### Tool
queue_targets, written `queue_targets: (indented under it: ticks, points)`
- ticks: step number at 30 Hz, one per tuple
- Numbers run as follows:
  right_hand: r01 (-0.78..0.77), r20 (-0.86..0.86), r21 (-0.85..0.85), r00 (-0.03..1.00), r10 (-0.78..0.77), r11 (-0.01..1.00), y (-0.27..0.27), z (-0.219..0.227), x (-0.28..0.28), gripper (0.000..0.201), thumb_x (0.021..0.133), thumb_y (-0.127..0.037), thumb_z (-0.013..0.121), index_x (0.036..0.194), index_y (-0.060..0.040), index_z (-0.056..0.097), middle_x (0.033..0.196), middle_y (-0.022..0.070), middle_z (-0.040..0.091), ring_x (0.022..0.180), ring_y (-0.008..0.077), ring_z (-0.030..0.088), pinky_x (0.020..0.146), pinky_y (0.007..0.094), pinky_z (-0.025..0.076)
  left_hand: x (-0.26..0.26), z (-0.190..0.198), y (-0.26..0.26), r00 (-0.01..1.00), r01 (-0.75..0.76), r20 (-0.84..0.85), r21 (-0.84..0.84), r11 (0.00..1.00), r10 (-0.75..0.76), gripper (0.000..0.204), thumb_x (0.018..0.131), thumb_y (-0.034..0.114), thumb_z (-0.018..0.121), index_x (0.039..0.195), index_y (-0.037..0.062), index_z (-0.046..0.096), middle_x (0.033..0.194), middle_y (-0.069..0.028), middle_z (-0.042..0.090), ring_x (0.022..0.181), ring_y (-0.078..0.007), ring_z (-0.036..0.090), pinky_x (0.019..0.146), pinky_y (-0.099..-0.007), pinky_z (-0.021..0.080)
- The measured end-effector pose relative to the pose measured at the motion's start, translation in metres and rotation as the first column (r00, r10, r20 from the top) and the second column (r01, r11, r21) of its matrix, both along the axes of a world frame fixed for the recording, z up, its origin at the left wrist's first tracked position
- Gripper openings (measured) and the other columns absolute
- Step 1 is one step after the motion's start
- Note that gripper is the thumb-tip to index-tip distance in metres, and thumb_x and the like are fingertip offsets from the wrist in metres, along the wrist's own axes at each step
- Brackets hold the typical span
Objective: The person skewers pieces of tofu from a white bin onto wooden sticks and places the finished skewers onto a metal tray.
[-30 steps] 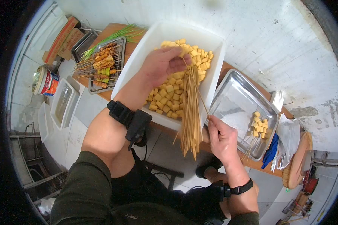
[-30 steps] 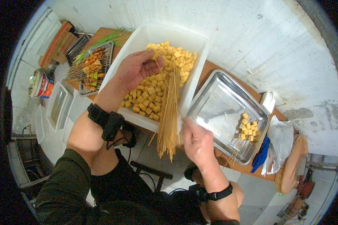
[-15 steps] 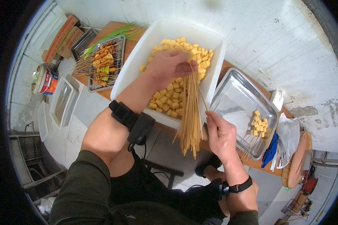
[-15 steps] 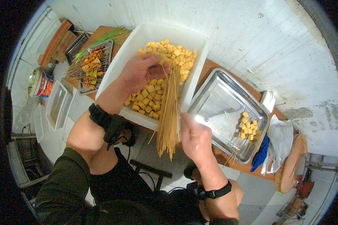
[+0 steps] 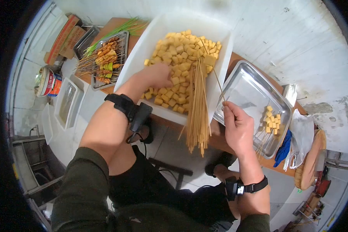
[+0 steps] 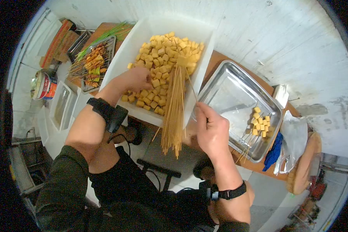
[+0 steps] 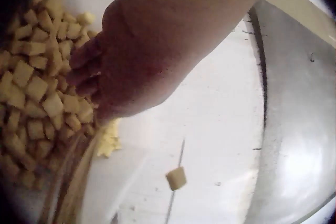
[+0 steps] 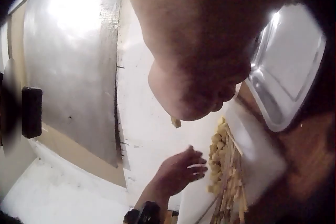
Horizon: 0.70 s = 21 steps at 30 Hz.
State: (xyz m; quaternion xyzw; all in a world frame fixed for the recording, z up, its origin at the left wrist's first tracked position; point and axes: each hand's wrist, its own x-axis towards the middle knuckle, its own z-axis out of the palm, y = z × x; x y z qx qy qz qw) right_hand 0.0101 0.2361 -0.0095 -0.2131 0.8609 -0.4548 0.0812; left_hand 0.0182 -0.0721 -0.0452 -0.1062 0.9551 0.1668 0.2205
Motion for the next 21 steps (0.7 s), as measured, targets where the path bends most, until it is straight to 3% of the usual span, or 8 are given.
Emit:
queue_targets:
  ticks: [2, 5, 8, 11, 14, 17, 21]
  points:
    - [-0.031, -0.019, -0.011, 0.999, 0.031, 0.999, 0.002, -0.003, 0.000, 0.019, 0.092, -0.011, 0.060, 0.106, 0.0001, 0.068, 0.083, 0.0254, 0.066, 0.077, 0.0339, 0.071, 0.069, 0.0356, 0.053, 0.003, -0.004, 0.006, 0.998, 0.056, 0.040, -0.021, 0.998, -0.055, 0.032, 0.077, 0.025, 0.076, 0.096, 0.0006, 0.069, 0.089, -0.0205, 0.068, 0.087, -0.0361, 0.066, 0.078, -0.0446, 0.052]
    - [-0.033, 0.027, 0.011, 0.999, 0.032, 0.999, -0.001, 0.006, 0.001, 0.019, 0.092, -0.010, 0.059, 0.105, 0.0002, 0.068, 0.083, 0.0249, 0.066, 0.080, 0.0355, 0.070, 0.070, 0.0355, 0.054, 0.002, -0.005, 0.016, 0.993, 0.100, 0.082, -0.124, 0.987, -0.091, 0.027, 0.078, 0.024, 0.072, 0.092, 0.0019, 0.071, 0.092, -0.0175, 0.070, 0.090, -0.0334, 0.068, 0.077, -0.0432, 0.054]
    - [-0.046, -0.017, -0.002, 0.999, 0.046, 0.999, 0.000, 0.001, 0.001, 0.019, 0.092, -0.010, 0.059, 0.105, 0.0002, 0.068, 0.084, 0.0248, 0.066, 0.081, 0.0364, 0.070, 0.070, 0.0357, 0.054, 0.002, -0.031, 0.014, 0.992, 0.124, 0.034, -0.188, 0.974, -0.119, 0.024, 0.077, 0.021, 0.072, 0.092, 0.0024, 0.072, 0.095, -0.0165, 0.071, 0.092, -0.0332, 0.068, 0.078, -0.0432, 0.055]
    - [-0.046, -0.003, 0.001, 0.999, 0.046, 0.999, 0.002, 0.002, 0.002, 0.019, 0.092, -0.010, 0.059, 0.106, 0.0002, 0.068, 0.084, 0.0247, 0.067, 0.081, 0.0367, 0.070, 0.070, 0.0359, 0.054, 0.006, -0.015, 0.031, 0.996, 0.090, 0.046, -0.215, 0.973, -0.081, 0.023, 0.075, 0.019, 0.073, 0.091, 0.0019, 0.072, 0.096, -0.0164, 0.071, 0.092, -0.0332, 0.068, 0.077, -0.0433, 0.055]
    - [-0.055, 0.026, 0.023, 0.998, 0.055, 0.998, 0.004, 0.006, 0.001, 0.019, 0.092, -0.010, 0.060, 0.106, 0.0002, 0.068, 0.085, 0.0250, 0.067, 0.082, 0.0372, 0.070, 0.071, 0.0363, 0.054, 0.014, -0.022, 0.037, 0.979, 0.168, -0.075, -0.245, 0.955, -0.192, 0.024, 0.074, 0.018, 0.074, 0.090, 0.0010, 0.072, 0.095, -0.0178, 0.070, 0.092, -0.0334, 0.068, 0.077, -0.0427, 0.055]
    - [-0.045, 0.002, -0.002, 0.999, 0.045, 0.999, 0.004, 0.003, 0.002, 0.019, 0.092, -0.010, 0.060, 0.106, 0.0001, 0.068, 0.086, 0.0247, 0.067, 0.083, 0.0377, 0.069, 0.072, 0.0369, 0.055, 0.013, -0.034, 0.032, 0.981, 0.160, -0.074, -0.230, 0.960, -0.181, 0.023, 0.075, 0.018, 0.072, 0.088, -0.0003, 0.071, 0.095, -0.0184, 0.070, 0.090, -0.0339, 0.068, 0.076, -0.0431, 0.055]
    - [-0.044, -0.009, -0.005, 0.999, 0.044, 0.999, 0.005, 0.001, 0.002, 0.019, 0.092, -0.011, 0.060, 0.106, 0.0001, 0.067, 0.086, 0.0245, 0.067, 0.084, 0.0377, 0.070, 0.073, 0.0373, 0.055, -0.004, 0.007, 0.028, 0.998, 0.064, 0.028, -0.132, 0.989, -0.061, 0.025, 0.078, 0.014, 0.067, 0.100, 0.0002, 0.066, 0.091, -0.0166, 0.068, 0.083, -0.0310, 0.068, 0.076, -0.0437, 0.054]
